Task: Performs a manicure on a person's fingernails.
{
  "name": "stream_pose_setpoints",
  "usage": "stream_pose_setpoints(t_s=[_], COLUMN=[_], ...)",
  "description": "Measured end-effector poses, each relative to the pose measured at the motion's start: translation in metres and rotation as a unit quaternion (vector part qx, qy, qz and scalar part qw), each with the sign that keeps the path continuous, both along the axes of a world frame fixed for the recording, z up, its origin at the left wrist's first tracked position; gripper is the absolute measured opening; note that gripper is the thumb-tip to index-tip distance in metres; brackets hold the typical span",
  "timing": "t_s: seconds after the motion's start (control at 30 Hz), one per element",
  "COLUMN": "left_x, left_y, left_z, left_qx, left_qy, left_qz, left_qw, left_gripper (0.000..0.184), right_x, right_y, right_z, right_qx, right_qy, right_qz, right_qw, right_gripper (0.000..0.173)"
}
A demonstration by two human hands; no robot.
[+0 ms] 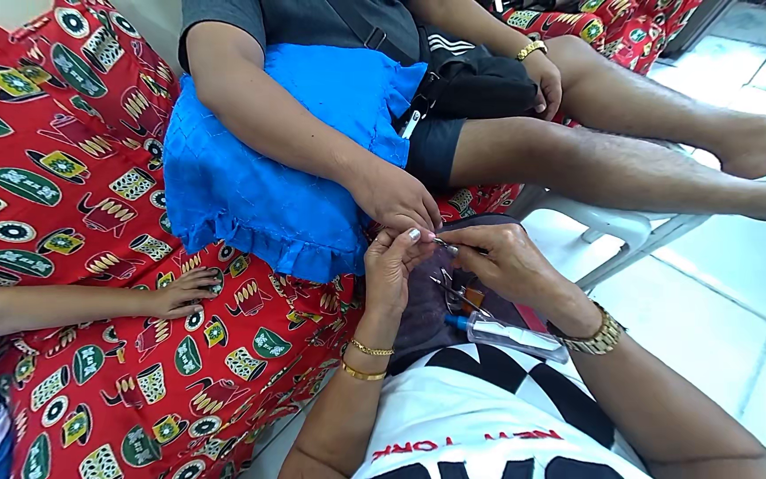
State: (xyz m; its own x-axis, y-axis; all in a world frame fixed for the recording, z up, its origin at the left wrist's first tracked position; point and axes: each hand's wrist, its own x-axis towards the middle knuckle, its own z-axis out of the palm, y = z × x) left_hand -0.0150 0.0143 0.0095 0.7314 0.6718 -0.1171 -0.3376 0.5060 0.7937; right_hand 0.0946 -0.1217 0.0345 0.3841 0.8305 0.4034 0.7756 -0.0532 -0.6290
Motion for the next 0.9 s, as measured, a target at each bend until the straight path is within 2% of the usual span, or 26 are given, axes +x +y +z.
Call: stream_pose_setpoints(t_s=[0.27, 0.9], left_x=[-0.001, 0.0], left_y=[0.0, 0.0], left_z=[0.001, 0.002], left_qx=[0.0, 0.002], left_qy=[0.003, 0.002], left_qz=[-0.001, 0.001], left_qw=[1.0, 1.0], left_gripper=[0.018, 0.018], right_x=[-0.006, -0.012], right_y=[0.004, 0.007], right_z=[-0.008, -0.014], right_qx=[0.072, 0.091], right_qy=[-0.106, -0.143], right_qz=[-0.024, -0.053], right_qw=[0.991, 0.984], right_gripper=[0.029, 0.03])
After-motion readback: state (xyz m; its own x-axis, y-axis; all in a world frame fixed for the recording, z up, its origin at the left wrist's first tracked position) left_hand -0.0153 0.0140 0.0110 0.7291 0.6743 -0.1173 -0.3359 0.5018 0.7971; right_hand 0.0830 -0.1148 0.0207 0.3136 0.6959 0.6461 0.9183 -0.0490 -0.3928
